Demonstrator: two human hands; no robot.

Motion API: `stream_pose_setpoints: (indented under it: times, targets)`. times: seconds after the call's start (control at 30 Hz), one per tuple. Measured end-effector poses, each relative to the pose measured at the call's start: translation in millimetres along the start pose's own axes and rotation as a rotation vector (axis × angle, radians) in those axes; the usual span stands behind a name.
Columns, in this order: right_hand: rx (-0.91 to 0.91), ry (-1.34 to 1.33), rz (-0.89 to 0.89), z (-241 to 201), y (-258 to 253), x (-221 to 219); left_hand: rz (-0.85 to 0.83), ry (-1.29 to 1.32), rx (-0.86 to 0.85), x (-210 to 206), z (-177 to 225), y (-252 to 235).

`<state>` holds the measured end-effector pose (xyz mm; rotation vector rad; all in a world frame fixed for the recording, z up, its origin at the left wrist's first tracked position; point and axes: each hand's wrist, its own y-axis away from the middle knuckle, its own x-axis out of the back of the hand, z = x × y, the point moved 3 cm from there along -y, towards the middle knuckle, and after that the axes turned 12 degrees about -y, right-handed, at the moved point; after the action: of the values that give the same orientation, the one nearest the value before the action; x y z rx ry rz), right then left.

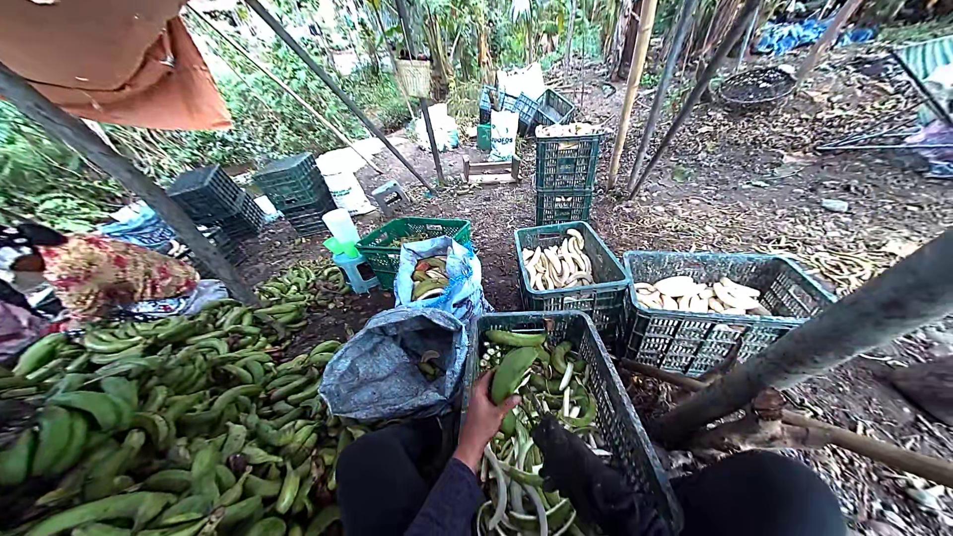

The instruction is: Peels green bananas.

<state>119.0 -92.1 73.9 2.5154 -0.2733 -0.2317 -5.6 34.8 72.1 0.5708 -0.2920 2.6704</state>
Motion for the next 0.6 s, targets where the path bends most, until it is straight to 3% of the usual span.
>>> stream_pose_setpoints:
  times: [0.13,0.2,0.27,0.3,0.4,0.5,0.6]
  targets:
    - [0.132,-0.202,0.082,-39,19,-3,0.005,-0.024,-0.092,1,14,0]
    - [0.081,0.052,0.038,-33,14,-16,0.047,-0.012,-0.151,3,23,0]
    - [0.007,0.459,-0.126,10,-8,-27,0.098,0.075,-0.163,4,28,0]
    - [0.008,0.535,-0.165,25,-14,-28,0.111,0.146,-0.123,5,28,-3]
    - [0.109,0.444,0.008,21,-24,-9,0.079,0.352,0.192,6,19,-10]
    - [0.396,0.485,0.233,-17,-10,18,0.07,0.695,0.643,-6,12,-8]
    - [0.526,0.64,0.232,-25,-1,24,0.052,0.823,0.842,-21,9,-5]
